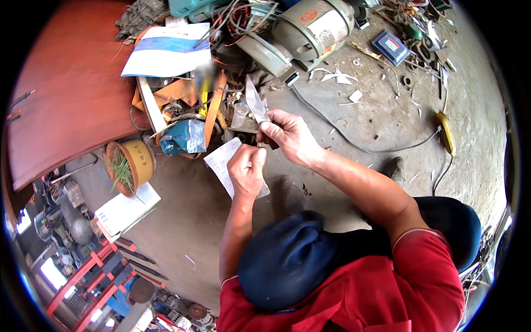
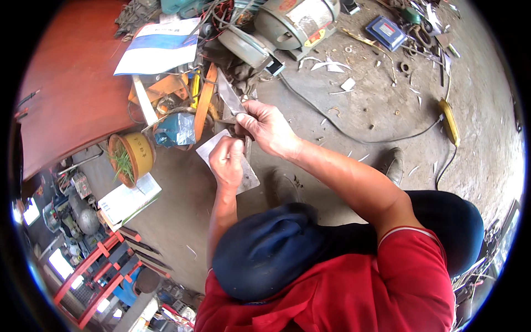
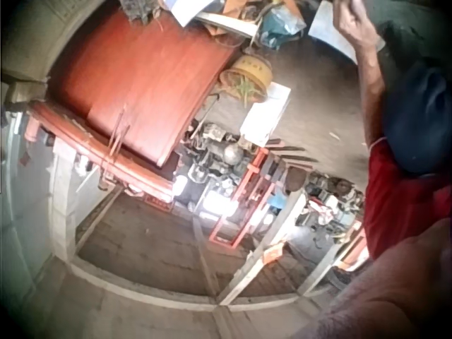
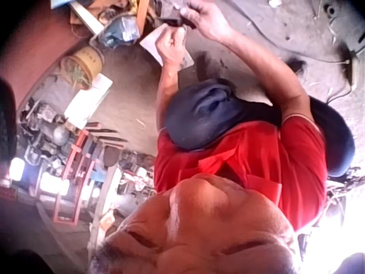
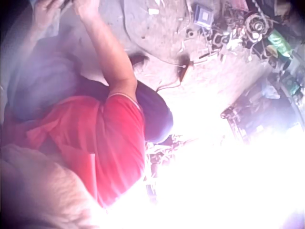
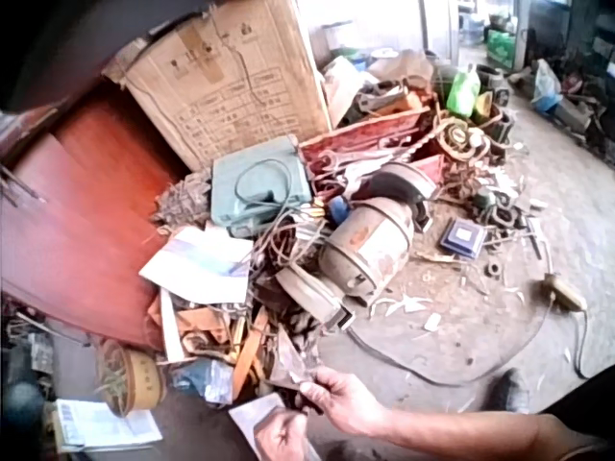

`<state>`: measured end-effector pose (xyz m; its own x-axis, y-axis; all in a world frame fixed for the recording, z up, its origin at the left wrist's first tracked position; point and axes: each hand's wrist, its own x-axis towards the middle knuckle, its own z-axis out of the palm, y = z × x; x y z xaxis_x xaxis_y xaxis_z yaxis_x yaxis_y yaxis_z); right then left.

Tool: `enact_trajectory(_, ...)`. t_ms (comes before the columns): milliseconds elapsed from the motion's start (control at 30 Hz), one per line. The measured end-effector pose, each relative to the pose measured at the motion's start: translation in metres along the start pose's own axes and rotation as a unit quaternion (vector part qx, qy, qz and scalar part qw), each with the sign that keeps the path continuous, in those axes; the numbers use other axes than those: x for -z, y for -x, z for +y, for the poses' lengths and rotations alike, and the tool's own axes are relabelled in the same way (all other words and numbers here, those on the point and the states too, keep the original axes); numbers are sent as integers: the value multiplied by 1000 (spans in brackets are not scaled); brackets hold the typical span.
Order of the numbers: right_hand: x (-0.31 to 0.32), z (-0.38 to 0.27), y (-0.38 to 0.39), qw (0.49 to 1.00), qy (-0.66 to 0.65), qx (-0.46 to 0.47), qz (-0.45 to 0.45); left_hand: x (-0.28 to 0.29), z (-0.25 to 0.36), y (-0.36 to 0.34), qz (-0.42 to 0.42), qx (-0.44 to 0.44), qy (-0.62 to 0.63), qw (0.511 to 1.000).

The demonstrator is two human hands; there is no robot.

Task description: The person sharpens a metal blade using a bench grinder. They hold the blade with both hands and repeatedly press it against the rotating grinding wheel, adjusting the angle and position to sharpen different sections.

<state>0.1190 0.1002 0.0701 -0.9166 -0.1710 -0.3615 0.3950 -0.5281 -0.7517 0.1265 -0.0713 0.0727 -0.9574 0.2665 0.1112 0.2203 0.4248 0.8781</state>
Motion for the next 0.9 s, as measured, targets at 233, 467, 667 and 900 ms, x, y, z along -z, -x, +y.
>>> enact_trajectory(233,-14,-12,11,984,-90,-96,-120,30,14,-18,-8,126,368,921)
enact_trajectory(467,-21,-16,17,985,-9,-112,-129,29,20,-18,5,120,361,925)
enact_trajectory(667,-19,-18,17,980,-23,-135,-147,30,11,-14,-5,148,417,897)
enact_trajectory(900,-18,-18,16,953,-166,-200,-154,31,16,-19,10,147,397,906)
